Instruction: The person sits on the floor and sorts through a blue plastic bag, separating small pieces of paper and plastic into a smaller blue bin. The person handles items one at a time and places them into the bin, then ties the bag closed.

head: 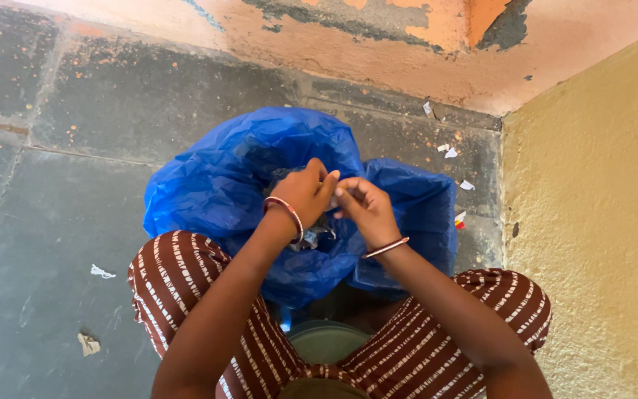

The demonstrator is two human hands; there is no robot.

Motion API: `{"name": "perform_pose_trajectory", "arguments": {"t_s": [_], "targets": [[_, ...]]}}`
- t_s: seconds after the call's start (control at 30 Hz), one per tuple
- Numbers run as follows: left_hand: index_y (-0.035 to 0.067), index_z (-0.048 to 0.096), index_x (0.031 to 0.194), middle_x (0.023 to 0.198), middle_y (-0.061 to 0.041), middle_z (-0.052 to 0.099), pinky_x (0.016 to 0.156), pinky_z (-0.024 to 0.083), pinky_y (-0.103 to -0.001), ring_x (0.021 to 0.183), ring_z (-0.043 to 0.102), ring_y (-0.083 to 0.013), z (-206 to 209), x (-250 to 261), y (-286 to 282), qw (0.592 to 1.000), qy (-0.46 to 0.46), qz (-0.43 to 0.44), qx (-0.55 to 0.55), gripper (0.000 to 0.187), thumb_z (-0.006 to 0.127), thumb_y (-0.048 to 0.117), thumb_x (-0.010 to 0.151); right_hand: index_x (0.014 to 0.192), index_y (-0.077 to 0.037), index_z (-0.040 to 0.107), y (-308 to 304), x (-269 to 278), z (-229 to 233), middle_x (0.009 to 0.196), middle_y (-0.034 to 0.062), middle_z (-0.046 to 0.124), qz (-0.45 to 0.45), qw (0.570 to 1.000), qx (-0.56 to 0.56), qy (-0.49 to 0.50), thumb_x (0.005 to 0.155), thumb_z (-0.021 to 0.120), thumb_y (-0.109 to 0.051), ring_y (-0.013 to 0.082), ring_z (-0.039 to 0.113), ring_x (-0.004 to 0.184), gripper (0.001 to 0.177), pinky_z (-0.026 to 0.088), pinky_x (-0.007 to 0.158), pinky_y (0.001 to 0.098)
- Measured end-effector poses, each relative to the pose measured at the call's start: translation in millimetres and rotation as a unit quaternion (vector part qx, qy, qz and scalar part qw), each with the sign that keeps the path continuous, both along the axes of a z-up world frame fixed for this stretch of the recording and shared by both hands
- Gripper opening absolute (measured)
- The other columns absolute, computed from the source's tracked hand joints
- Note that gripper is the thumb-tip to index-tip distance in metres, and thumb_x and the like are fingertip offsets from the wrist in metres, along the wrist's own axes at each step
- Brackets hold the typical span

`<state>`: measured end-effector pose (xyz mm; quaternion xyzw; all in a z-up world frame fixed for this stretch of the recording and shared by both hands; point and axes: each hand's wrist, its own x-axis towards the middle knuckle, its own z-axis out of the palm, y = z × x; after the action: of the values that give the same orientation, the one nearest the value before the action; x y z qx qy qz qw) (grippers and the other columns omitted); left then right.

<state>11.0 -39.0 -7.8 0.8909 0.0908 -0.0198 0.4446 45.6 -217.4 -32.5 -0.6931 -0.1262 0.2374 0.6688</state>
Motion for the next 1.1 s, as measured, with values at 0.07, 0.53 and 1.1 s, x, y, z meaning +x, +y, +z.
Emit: {"name": "perform_pose_trajectory", "arguments": {"t_s": [0.07, 0.53, 1.1], "targets": [[0.01, 0.063, 0.101, 0.092, -0.018, 0.074, 0.082, 0.054, -0.055, 0.092, 0.071, -0.0418, 4, -2, 5, 0.999, 0.032, 0.003, 0.044, 0.038, 0.056, 0.047, 0.099, 0.112, -0.002, 0.067, -2, 1, 2, 0.099, 0.0035, 0.071, 0.001, 1.0, 0.018, 0.004, 0.102, 0.064, -0.018, 0.0111, 0.067, 0.091, 0.019, 0.059, 0.076, 0.0278], [0.013, 0.067, 0.108, 0.108, -0.01, 0.062, 0.095, 0.04, -0.051, 0.108, 0.056, -0.0322, 6, -14, 1, 0.963, -0.129, 0.024, 0.234, 0.031, 0.074, 0.031, 0.085, 0.117, -0.003, 0.072, -17, 14, 33, 0.117, 0.0042, 0.073, -0.068, 0.997, 0.012, -0.044, 0.099, 0.065, -0.019, 0.0101, 0.065, 0.112, 0.025, 0.048, 0.104, 0.0287], [0.01, 0.066, 0.096, 0.09, -0.008, 0.063, 0.077, 0.047, -0.046, 0.086, 0.063, -0.0306, -13, -25, -31, 0.929, -0.276, -0.126, 0.212, 0.016, 0.07, 0.023, 0.088, 0.118, -0.002, 0.069, -102, 34, 138, 0.113, 0.0036, 0.07, -0.048, 0.968, -0.049, -0.24, 0.111, 0.061, -0.015, 0.0116, 0.066, 0.109, 0.016, 0.054, 0.1, 0.0266]]}}
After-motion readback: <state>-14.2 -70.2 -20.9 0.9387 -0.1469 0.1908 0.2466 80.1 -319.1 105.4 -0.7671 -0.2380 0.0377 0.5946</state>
